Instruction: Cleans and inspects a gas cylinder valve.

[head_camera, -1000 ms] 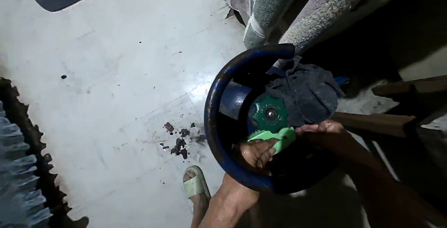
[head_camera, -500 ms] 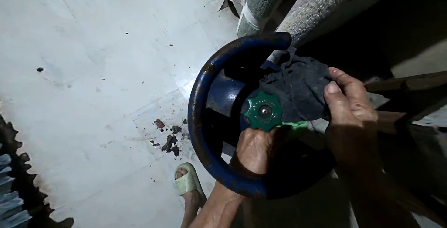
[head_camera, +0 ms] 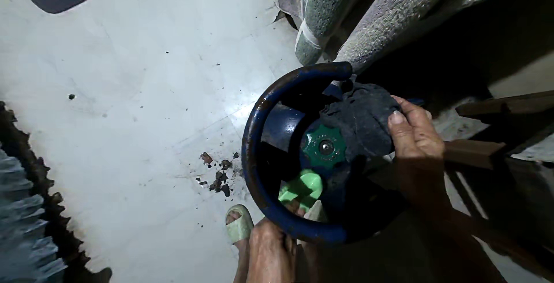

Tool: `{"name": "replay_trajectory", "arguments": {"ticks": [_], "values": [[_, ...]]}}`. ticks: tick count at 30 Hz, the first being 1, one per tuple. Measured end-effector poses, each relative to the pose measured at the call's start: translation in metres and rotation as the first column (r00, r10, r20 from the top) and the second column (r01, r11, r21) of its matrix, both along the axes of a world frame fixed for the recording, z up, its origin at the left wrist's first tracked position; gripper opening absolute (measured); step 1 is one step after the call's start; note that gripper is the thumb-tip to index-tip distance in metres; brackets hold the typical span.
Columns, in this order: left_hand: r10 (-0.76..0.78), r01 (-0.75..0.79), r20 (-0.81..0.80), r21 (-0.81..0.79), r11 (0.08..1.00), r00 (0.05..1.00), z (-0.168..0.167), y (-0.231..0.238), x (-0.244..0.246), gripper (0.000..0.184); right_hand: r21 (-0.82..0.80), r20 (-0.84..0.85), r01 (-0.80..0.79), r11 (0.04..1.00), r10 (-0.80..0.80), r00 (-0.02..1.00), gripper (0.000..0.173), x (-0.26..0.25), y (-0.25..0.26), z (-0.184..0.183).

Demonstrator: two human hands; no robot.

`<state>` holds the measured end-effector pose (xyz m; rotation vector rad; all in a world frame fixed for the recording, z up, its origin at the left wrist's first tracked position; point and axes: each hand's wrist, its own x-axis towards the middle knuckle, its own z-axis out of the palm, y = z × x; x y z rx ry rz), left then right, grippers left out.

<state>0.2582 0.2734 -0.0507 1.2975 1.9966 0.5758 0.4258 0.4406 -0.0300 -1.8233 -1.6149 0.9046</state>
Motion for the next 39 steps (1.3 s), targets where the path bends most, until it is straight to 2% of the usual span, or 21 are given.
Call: {"name": "replay_trajectory", "arguments": {"ticks": [1,3,6,8,10,12,14,16,19,21,24,26,29,31,33,35,39], "values": [[0.018,-0.018,0.001,-0.046,0.999,1.0,0.006,-0.005,-0.003,0.02,-0.007,-0.007,0.004,1.0,-0.004,1.0,0.047,-0.002,0.0,0.0],[0.119,-0.109,0.106,-0.101,0.989,0.987,0.013,-0.01,0.0,0.018,-0.026,-0.009,0.007,1.0,-0.007,1.0,0.046,-0.002,0.0,0.003],[0.302,-0.314,0.369,-0.029,0.949,0.879,0.002,-0.01,0.018,0.016,0.004,0.001,-0.002,1.0,0.002,1.0,0.046,-0.001,0.0,0.001],[0.301,-0.339,0.36,0.047,0.939,0.883,-0.01,0.003,0.025,0.018,0.054,-0.011,-0.004,0.999,0.005,1.0,0.045,-0.001,0.0,-0.003],[0.246,-0.29,0.334,0.089,0.953,0.91,-0.014,0.024,0.032,0.022,0.071,-0.01,-0.019,0.997,0.02,1.0,0.044,0.0,0.001,-0.005],[0.191,-0.223,0.236,0.116,0.968,0.953,-0.008,0.047,0.042,0.02,0.087,0.0,-0.024,0.996,0.024,1.0,0.044,0.001,0.003,-0.008],[0.199,-0.224,0.207,0.107,0.969,0.958,-0.009,0.055,0.047,0.018,0.054,0.021,-0.039,0.998,0.038,0.999,0.045,0.004,0.006,-0.005],[0.25,-0.28,0.243,0.097,0.955,0.937,-0.011,0.053,0.047,0.018,0.018,0.046,-0.06,0.998,0.059,0.997,0.047,0.006,0.005,-0.001],[0.39,-0.431,0.34,0.052,0.901,0.856,-0.011,0.045,0.043,0.017,0.002,0.074,-0.108,0.994,0.108,0.991,0.047,0.006,0.003,0.006],[0.509,-0.558,0.334,0.063,0.828,0.793,-0.01,0.036,0.042,0.014,-0.026,0.067,-0.116,0.993,0.118,0.991,0.048,0.009,0.003,0.007],[0.687,-0.742,0.403,-0.031,0.67,0.604,-0.009,0.018,0.043,0.016,-0.021,0.082,-0.132,0.991,0.133,0.988,0.048,0.013,0.005,0.006],[0.709,-0.778,0.482,-0.083,0.622,0.515,-0.002,0.012,0.055,0.016,-0.014,0.094,-0.14,0.99,0.141,0.986,0.048,0.012,0.004,0.006],[0.631,-0.727,0.57,-0.083,0.682,0.527,0.001,0.011,0.065,0.02,0.019,0.097,-0.143,0.99,0.14,0.985,0.048,0.011,0.004,0.002],[0.598,-0.674,0.544,-0.078,0.734,0.589,-0.003,0.018,0.06,0.023,0.047,0.089,-0.139,0.989,0.135,0.987,0.049,0.011,0.004,0.0],[0.596,-0.667,0.517,-0.063,0.743,0.615,-0.006,0.03,0.056,0.022,0.03,0.084,-0.132,0.991,0.129,0.988,0.05,0.009,0.002,0.001],[0.615,-0.698,0.545,-0.072,0.712,0.571,-0.008,0.038,0.055,0.029,0.009,0.069,-0.115,0.993,0.114,0.991,0.051,0.008,0.001,0.001],[0.702,-0.789,0.59,-0.169,0.59,0.398,-0.005,0.051,0.061,0.028,-0.001,0.085,-0.109,0.994,0.108,0.99,0.049,0.007,0.0,0.005]]}}
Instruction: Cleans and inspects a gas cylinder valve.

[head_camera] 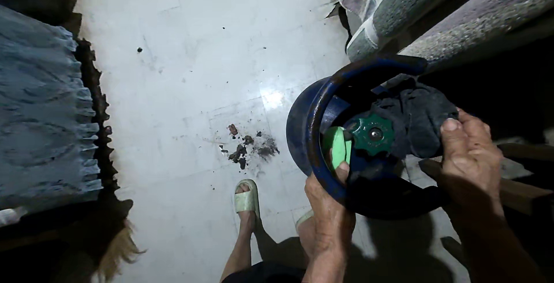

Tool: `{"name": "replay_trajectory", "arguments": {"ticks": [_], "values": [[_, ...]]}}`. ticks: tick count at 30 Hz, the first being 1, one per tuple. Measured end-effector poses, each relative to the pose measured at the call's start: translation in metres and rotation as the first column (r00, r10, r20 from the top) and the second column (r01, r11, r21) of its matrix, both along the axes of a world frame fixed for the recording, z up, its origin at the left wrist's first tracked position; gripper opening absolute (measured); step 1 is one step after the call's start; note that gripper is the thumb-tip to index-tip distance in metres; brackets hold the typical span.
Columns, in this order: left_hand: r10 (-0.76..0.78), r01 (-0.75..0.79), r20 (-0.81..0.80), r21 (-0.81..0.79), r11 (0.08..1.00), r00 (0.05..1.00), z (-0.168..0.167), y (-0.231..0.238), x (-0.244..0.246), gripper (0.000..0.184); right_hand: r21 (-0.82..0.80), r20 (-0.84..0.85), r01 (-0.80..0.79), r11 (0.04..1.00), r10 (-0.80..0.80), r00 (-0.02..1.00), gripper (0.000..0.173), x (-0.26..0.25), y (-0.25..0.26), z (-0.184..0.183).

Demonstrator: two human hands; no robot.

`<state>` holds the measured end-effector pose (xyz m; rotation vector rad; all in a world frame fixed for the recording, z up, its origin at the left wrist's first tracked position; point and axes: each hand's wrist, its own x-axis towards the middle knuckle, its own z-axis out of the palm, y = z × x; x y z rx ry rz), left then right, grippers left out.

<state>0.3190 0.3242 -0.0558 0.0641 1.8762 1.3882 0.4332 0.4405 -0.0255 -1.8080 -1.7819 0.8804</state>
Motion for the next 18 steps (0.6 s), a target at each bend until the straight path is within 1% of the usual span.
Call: {"name": "replay_trajectory", "arguments": {"ticks": [2,4,6,8,10,11,12,13,14,15,16,17,18], "values": [[0.06,-0.061,0.035,0.022,0.998,0.998,-0.004,0.003,0.004,0.026,0.013,0.002,-0.006,1.0,0.006,1.0,0.047,0.001,0.0,-0.001],[0.077,-0.08,0.06,0.057,0.995,0.995,-0.007,0.004,0.007,0.02,0.025,-0.016,-0.006,1.0,0.006,1.0,0.045,0.003,0.002,-0.004],[0.002,-0.006,0.052,0.084,0.996,0.999,-0.006,0.001,0.006,0.022,0.025,-0.013,-0.01,1.0,0.011,1.0,0.046,0.004,0.002,-0.004],[-0.108,0.106,0.016,0.11,0.988,0.994,-0.007,-0.002,0.0,0.03,0.019,-0.005,-0.012,1.0,0.012,1.0,0.046,0.003,0.002,-0.003],[-0.2,0.207,-0.087,0.09,0.974,0.976,-0.011,-0.006,-0.005,0.034,0.034,-0.009,-0.013,0.999,0.013,1.0,0.046,0.003,0.002,-0.005],[-0.254,0.264,-0.179,0.032,0.964,0.951,-0.011,-0.01,-0.008,0.031,0.04,-0.016,-0.01,0.999,0.01,1.0,0.046,0.003,0.002,-0.005],[-0.343,0.338,-0.286,-0.068,0.939,0.895,-0.007,-0.014,-0.013,0.029,0.036,-0.021,-0.007,0.999,0.008,1.0,0.046,0.003,0.002,-0.005],[-0.455,0.415,-0.345,-0.188,0.89,0.821,-0.001,-0.02,-0.021,0.023,0.025,-0.028,-0.003,1.0,0.003,1.0,0.046,0.003,0.003,-0.004],[-0.572,0.498,-0.361,-0.283,0.82,0.737,0.005,-0.026,-0.028,0.016,0.012,-0.034,0.003,1.0,-0.002,0.999,0.046,0.003,0.003,-0.003],[-0.67,0.572,-0.333,-0.35,0.741,0.664,0.011,-0.032,-0.035,0.013,-0.006,-0.035,0.008,1.0,-0.008,0.999,0.047,0.003,0.004,-0.001],[-0.737,0.622,-0.307,-0.398,0.674,0.602,0.016,-0.038,-0.042,0.016,-0.021,-0.033,0.012,1.0,-0.012,0.999,0.046,0.003,0.004,0.001],[-0.777,0.654,-0.287,-0.421,0.628,0.561,0.02,-0.044,-0.049,0.018,-0.034,-0.032,0.01,0.999,-0.011,0.999,0.046,0.004,0.003,0.003],[-0.784,0.668,-0.318,-0.411,0.621,0.533,0.023,-0.048,-0.053,0.02,-0.047,-0.017,0.007,0.999,-0.007,1.0,0.046,0.005,0.003,0.006]]}}
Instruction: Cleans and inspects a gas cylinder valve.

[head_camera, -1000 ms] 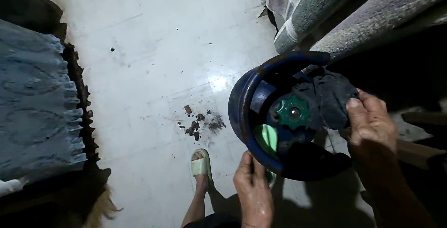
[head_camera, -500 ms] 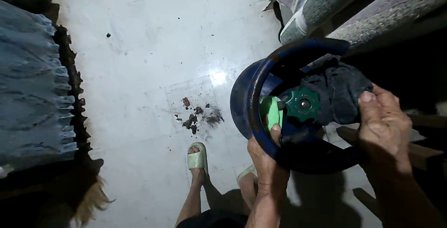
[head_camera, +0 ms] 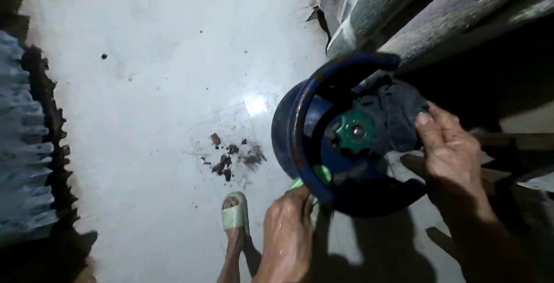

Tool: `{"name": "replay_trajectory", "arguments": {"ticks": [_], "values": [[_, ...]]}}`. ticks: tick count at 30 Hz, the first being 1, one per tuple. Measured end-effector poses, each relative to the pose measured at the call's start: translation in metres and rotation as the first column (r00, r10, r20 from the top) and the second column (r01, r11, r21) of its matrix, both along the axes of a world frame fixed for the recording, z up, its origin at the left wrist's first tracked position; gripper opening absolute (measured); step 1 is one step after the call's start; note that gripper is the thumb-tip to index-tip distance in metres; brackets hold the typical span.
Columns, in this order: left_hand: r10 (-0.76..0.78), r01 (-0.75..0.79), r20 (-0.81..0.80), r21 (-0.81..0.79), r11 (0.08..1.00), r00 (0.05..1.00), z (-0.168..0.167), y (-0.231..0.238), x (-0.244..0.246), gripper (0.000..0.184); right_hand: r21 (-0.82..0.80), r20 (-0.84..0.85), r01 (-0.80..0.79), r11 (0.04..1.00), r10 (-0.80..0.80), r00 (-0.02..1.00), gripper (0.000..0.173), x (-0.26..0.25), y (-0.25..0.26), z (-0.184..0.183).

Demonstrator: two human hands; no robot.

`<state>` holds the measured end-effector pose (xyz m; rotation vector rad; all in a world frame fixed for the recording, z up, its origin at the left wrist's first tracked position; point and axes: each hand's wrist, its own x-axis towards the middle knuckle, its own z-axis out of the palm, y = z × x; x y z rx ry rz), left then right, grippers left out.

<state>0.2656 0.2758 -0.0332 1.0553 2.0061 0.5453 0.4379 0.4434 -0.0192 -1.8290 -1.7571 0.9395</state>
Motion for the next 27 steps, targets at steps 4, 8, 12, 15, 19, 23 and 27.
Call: {"name": "replay_trajectory", "arguments": {"ticks": [4,8,12,15,19,23,27], "values": [[-0.082,0.015,0.251,0.258,0.966,0.965,-0.004,0.003,0.009,0.037,0.065,0.002,-0.017,0.998,0.017,1.0,0.045,-0.002,0.001,-0.001],[-0.206,0.106,0.243,0.368,0.924,0.948,-0.03,0.037,0.022,0.036,-0.01,-0.352,0.126,0.992,-0.122,0.928,0.044,0.024,0.0,-0.017],[-0.348,0.304,0.043,0.396,0.867,0.937,-0.033,0.072,0.017,0.034,-0.231,-0.457,0.274,0.933,-0.353,0.816,0.028,0.06,-0.02,-0.038],[-0.363,0.34,-0.057,0.508,0.791,0.93,-0.046,0.083,0.018,0.023,-0.431,-0.301,-0.062,0.9,-0.079,0.95,0.026,0.064,-0.028,-0.047],[-0.277,0.249,-0.04,0.572,0.782,0.96,-0.055,0.084,0.022,0.026,-0.438,-0.442,-0.173,0.882,-0.044,0.896,0.027,0.036,-0.019,-0.046],[-0.17,0.102,0.089,0.509,0.855,0.981,-0.043,0.064,0.011,0.022,-0.4,-0.497,-0.222,0.889,-0.007,0.868,0.048,0.03,-0.012,-0.052],[-0.219,0.176,0.037,0.477,0.861,0.975,-0.037,0.039,0.006,0.027,-0.424,-0.521,-0.201,0.883,-0.056,0.851,0.036,0.027,-0.009,-0.05]]}}
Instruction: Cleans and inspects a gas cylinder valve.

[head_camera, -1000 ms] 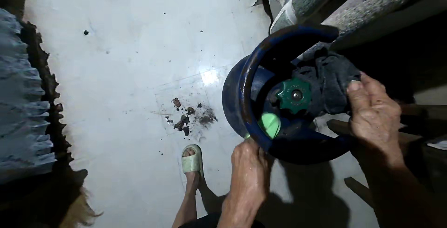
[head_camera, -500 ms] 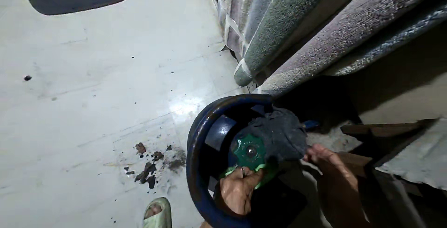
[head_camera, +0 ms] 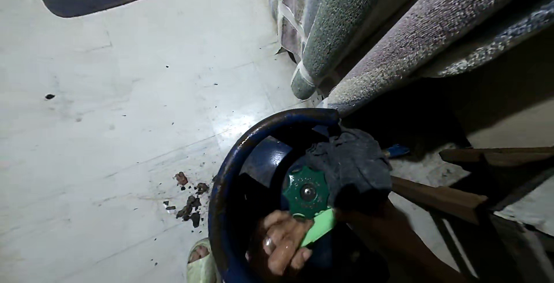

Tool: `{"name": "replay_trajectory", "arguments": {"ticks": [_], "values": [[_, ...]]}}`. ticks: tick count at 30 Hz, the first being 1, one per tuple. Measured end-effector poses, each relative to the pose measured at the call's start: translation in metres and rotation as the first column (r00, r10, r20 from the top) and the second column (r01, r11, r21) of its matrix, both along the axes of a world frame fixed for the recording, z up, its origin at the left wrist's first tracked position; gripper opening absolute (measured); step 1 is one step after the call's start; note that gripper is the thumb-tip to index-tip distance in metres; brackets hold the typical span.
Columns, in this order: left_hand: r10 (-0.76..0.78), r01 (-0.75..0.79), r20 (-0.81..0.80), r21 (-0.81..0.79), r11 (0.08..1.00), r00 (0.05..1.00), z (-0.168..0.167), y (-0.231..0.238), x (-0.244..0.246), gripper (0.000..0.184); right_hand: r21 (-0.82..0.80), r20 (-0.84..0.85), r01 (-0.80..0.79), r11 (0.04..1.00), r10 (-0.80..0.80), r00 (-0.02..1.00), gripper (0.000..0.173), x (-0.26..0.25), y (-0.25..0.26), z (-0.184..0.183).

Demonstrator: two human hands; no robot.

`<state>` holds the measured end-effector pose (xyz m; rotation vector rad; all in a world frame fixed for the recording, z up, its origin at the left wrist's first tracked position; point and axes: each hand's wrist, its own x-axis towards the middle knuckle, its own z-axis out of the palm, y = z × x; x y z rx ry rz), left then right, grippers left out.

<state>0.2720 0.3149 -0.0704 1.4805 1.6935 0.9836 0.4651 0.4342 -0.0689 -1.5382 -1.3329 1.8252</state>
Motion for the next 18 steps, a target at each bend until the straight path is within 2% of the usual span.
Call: {"name": "replay_trajectory", "arguments": {"ticks": [2,5,8,10,12,15,17,18], "values": [[-0.004,0.006,-0.063,0.032,0.999,0.998,-0.006,-0.006,0.0,0.026,0.001,0.012,0.063,0.998,-0.063,0.998,0.04,0.005,0.001,-0.003],[-0.003,0.003,-0.021,0.023,1.0,1.0,-0.014,-0.004,0.005,0.029,0.006,0.129,0.066,0.998,-0.067,0.989,0.042,0.018,0.013,-0.003],[-0.018,0.017,0.065,0.019,1.0,0.998,-0.024,-0.009,0.008,0.034,-0.05,0.227,0.074,0.996,-0.061,0.972,0.049,0.009,0.023,0.016],[-0.027,0.027,0.085,0.004,1.0,0.996,-0.028,-0.021,0.003,0.036,-0.086,0.147,0.006,0.996,0.007,0.989,0.062,0.01,0.022,0.015],[0.002,-0.001,0.089,-0.009,1.0,0.996,-0.032,-0.039,-0.003,0.029,-0.093,0.078,-0.069,0.993,0.076,0.994,0.053,0.003,0.012,0.007],[0.05,-0.049,0.012,-0.012,0.999,0.999,-0.034,-0.055,-0.007,0.036,-0.112,-0.018,-0.072,0.991,0.071,0.997,0.05,-0.005,-0.002,0.0],[0.066,-0.068,0.091,0.013,0.998,0.994,-0.032,-0.05,-0.005,0.031,-0.102,-0.027,-0.071,0.992,0.069,0.997,0.049,-0.003,-0.002,-0.003],[0.102,-0.104,0.21,-0.001,0.995,0.972,-0.028,-0.046,-0.001,0.023,-0.057,0.002,-0.086,0.995,0.086,0.996,0.048,0.001,-0.001,-0.004]]}}
